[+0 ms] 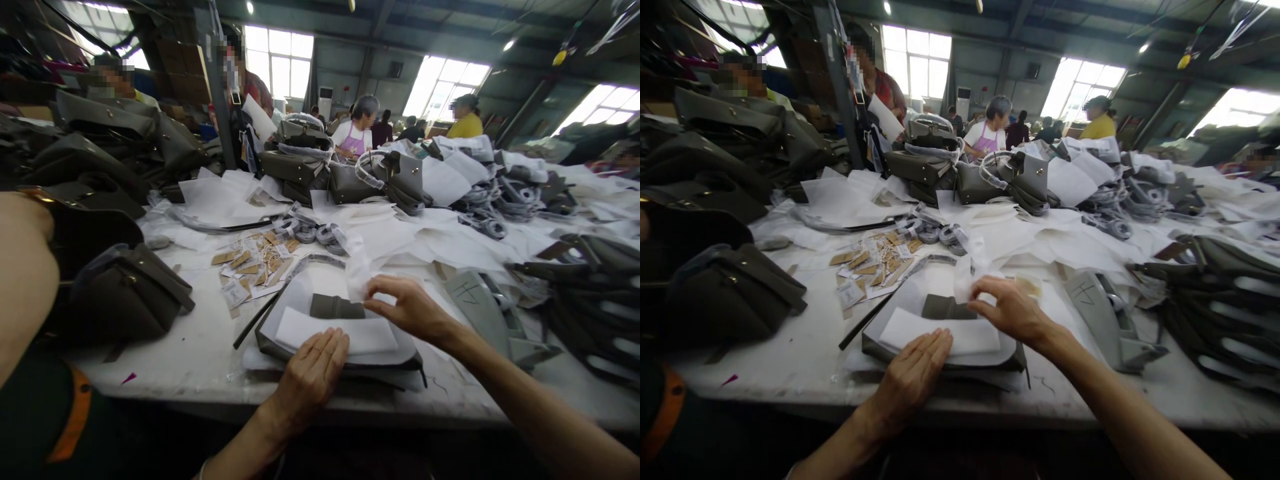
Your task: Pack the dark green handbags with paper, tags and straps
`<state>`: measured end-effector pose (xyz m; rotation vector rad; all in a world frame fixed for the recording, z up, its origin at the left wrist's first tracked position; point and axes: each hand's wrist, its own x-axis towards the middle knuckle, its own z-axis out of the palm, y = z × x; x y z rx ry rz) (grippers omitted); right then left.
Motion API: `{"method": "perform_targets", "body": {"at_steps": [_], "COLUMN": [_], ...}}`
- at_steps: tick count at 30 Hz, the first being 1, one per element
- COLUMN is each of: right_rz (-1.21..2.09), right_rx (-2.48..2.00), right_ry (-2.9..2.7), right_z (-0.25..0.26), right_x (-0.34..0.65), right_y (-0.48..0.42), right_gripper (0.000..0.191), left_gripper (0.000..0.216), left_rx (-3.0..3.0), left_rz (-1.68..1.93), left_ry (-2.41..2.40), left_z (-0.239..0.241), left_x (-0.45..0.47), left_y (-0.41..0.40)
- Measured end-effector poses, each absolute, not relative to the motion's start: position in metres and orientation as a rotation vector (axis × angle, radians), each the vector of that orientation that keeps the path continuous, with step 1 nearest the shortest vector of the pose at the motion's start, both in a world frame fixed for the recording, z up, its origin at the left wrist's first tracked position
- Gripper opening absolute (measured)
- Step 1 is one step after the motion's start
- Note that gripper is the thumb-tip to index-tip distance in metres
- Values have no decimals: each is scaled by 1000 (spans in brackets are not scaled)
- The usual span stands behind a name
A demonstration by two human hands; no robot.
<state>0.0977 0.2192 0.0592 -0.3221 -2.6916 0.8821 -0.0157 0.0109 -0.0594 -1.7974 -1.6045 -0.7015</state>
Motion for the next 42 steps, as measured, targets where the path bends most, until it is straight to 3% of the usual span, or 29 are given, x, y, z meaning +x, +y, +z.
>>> {"method": "perform_targets", "body": {"at_steps": [4,10,16,22,25,28,34,42], "right_rz": [782,716,790,1169,1258,1180,995,868], "right_rx": [-197,-225,-126,-354,-530,-530,-305,-354], "right_ry": [-2753,-2808,-2527,-2039,-1902,-2219,-2863,-2802], "right_z": [38,13,-4,-11,-11,-2,29,6], "right_x": [147,170,178,179,175,169,158,156], "right_y": [189,180,184,177,183,193,199,188], "right_gripper": [15,47,35,46,40,29,62,54], "left_gripper": [45,48,60,68,67,62,48,52], "left_rx": [-1833,-1855,-1777,-1763,-1758,-1789,-1836,-1891], "left_rz": [-657,-597,-653,-688,-706,-677,-580,-299], "left_ry": [-1631,-1662,-1659,-1636,-1625,-1639,-1703,-1827], "left_z": [-58,-51,-57,-56,-55,-57,-55,-35], "left_x": [-16,-14,-13,-15,-15,-15,-13,-2], "left_y": [9,9,10,11,11,10,8,16]}}
